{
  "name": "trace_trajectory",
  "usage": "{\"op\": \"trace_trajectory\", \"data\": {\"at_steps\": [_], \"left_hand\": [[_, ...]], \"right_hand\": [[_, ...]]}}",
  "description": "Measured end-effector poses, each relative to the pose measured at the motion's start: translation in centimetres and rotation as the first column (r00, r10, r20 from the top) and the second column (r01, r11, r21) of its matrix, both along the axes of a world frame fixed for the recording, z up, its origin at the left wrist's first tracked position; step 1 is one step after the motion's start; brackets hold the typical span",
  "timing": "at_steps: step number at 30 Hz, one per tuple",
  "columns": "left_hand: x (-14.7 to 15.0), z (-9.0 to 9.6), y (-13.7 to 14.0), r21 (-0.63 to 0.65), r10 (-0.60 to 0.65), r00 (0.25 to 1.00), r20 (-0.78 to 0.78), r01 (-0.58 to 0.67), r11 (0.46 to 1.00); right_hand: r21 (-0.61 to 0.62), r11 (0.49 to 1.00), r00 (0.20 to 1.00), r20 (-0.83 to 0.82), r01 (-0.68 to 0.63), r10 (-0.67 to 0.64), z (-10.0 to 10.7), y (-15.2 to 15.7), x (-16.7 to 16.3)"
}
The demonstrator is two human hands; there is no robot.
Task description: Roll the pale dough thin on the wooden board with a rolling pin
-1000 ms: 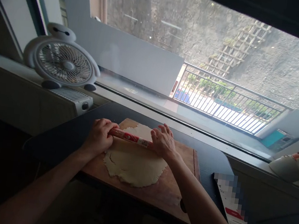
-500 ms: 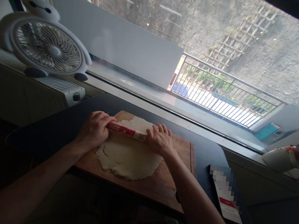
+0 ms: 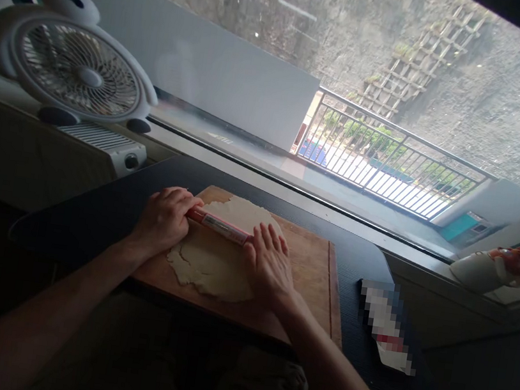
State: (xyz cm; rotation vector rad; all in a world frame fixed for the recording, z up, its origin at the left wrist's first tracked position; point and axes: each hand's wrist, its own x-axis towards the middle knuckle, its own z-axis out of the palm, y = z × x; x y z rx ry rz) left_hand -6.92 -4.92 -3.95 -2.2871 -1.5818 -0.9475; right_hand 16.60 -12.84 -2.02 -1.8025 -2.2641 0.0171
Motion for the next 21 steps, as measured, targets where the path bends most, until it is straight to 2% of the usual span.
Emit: {"op": "trace_trajectory", "data": {"at_steps": [2, 4, 6, 7, 9, 11, 13, 15, 17, 19, 21], "left_hand": [[0.1, 0.1, -0.1, -0.003, 0.017, 1.000, -0.026, -0.017, 1.000], [0.0, 0.3, -0.2, -0.012, 0.039, 0.998, -0.058, -0.040, 0.999], [-0.2, 0.7, 0.0, -0.036, 0.063, 0.994, -0.086, -0.066, 0.997], [-0.4, 1.0, 0.1, -0.046, 0.075, 0.993, -0.093, -0.080, 0.996], [-0.5, 1.6, 0.7, -0.041, 0.084, 0.992, -0.090, -0.088, 0.995], [0.0, 2.1, 1.6, -0.015, 0.079, 0.994, -0.072, -0.080, 0.997], [1.1, 2.6, 2.8, -0.059, 0.085, 0.995, -0.049, -0.088, 0.994], [2.7, 3.1, 4.0, -0.218, 0.135, 0.990, -0.033, -0.139, 0.966], [4.4, 3.8, 5.1, -0.389, 0.202, 0.977, -0.067, -0.212, 0.897], [5.9, 4.7, 5.9, -0.495, 0.218, 0.966, -0.140, -0.259, 0.830], [7.0, 5.8, 6.5, -0.559, 0.189, 0.962, -0.196, -0.268, 0.785]], "right_hand": [[-0.097, 0.988, 0.992, -0.032, 0.120, -0.123, 1.0, 4.4, 0.6], [-0.098, 0.981, 0.984, -0.048, 0.168, -0.174, 2.1, 8.2, 0.9], [-0.059, 0.982, 0.981, -0.061, 0.182, -0.185, 2.7, 9.7, 0.6], [-0.028, 0.986, 0.984, -0.063, 0.165, -0.166, 2.7, 9.5, 0.4], [0.053, 0.998, 0.998, -0.047, 0.044, -0.041, 2.2, 7.7, 0.3], [0.130, 0.982, 0.991, -0.003, -0.134, 0.136, 1.5, 5.2, 1.1], [0.159, 0.968, 0.981, 0.024, -0.196, 0.195, 1.0, 2.9, 2.9], [0.179, 0.976, 0.992, 0.033, -0.126, 0.122, 1.0, 1.4, 5.5], [0.205, 0.978, 0.999, 0.028, -0.020, 0.014, 1.2, 0.5, 8.4], [0.213, 0.974, 0.997, 0.000, 0.074, -0.076, 1.3, -0.3, 11.2], [0.200, 0.971, 0.991, -0.038, 0.130, -0.125, 1.0, -1.0, 13.3]]}}
